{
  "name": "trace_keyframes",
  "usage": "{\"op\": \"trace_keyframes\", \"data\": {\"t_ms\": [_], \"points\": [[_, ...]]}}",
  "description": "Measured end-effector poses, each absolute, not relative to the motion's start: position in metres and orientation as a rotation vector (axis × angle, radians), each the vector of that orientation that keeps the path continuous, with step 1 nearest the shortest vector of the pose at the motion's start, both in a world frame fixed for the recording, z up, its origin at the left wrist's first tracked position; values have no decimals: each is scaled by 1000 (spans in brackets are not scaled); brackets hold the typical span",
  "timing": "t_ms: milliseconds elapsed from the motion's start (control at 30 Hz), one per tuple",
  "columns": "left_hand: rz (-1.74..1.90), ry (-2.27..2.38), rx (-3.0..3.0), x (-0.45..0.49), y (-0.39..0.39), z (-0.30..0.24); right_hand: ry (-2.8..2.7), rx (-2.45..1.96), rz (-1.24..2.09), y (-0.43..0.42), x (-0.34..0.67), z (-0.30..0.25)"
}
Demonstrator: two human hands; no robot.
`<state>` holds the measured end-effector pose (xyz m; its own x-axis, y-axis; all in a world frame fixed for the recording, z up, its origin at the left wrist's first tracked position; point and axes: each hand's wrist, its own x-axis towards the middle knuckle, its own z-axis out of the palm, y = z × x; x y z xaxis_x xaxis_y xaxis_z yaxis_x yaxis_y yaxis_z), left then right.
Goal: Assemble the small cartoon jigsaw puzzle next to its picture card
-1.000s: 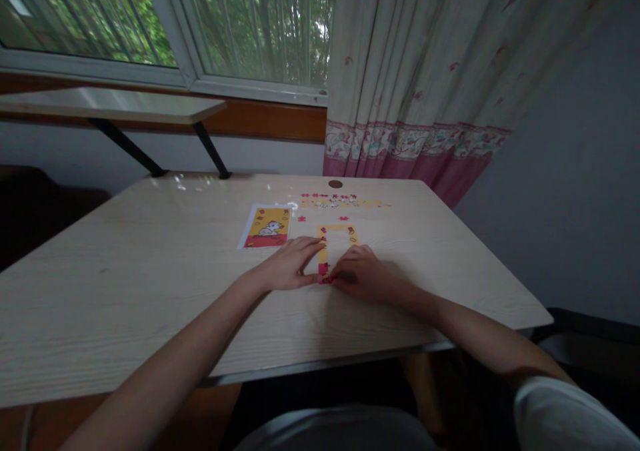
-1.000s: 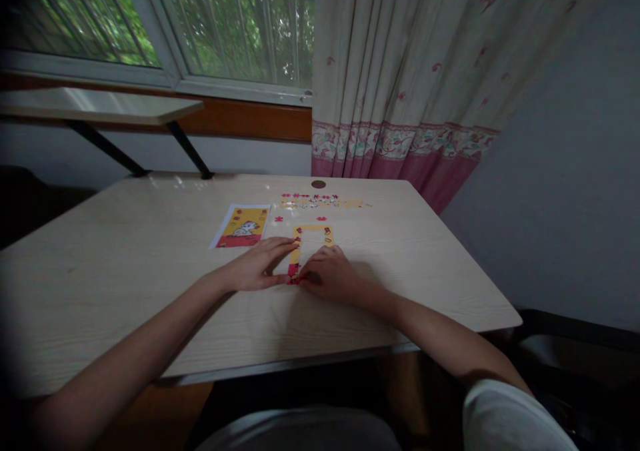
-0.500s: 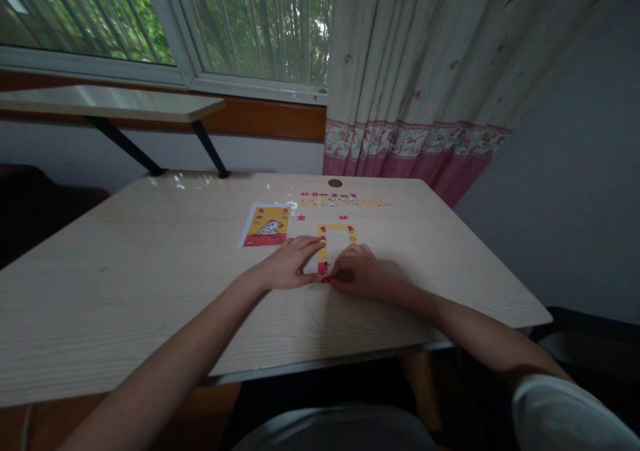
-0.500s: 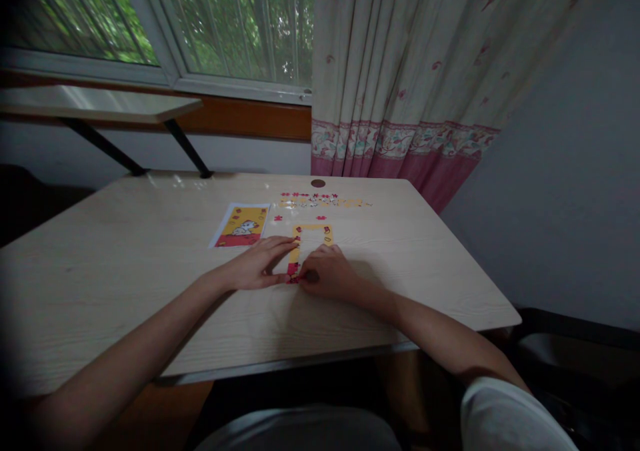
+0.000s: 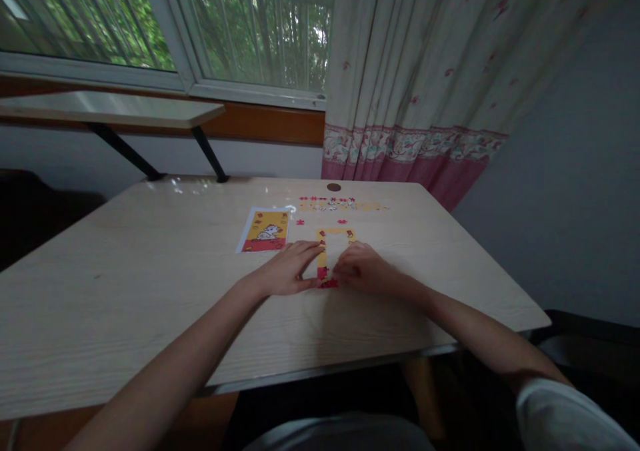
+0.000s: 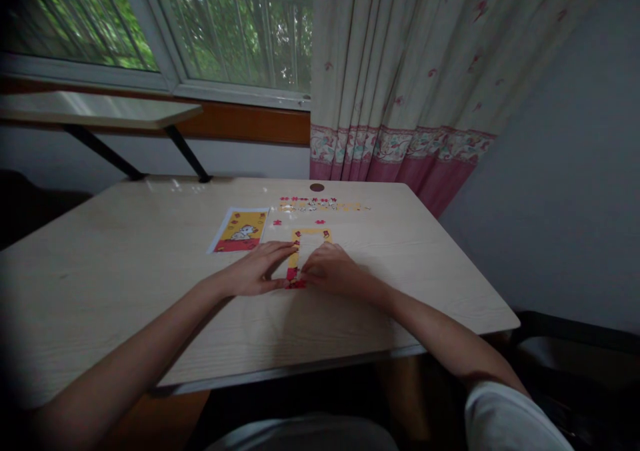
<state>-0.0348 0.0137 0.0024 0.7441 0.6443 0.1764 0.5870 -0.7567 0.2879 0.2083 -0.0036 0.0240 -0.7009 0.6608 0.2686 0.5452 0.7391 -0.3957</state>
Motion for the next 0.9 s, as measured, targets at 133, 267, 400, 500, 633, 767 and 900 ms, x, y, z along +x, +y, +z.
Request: {"op": "trace_keyframes", "data": {"t_ms": [133,267,400,500,633,767,900], "points": [[432,925,2734,-35,13,3,-2520,-1007,273,35,225,25],[415,935,2722,-35,13,6,-2424,-1238,154,81,235,18],[441,944,2702,-35,13,5,-2389,-1356,104,110,231,8],[448,937,2707,-36,13,5,-2409,-1392,77,119,226,4],[438,939,2714,-36,13,6,-2403,-1412,168,123,225,4],[448,948,2719,-37,14,4,-2332,-1384,356,121,234,4],[454,947,2728,-37,15,1,-2231,-1384,364,108,253,5]]}}
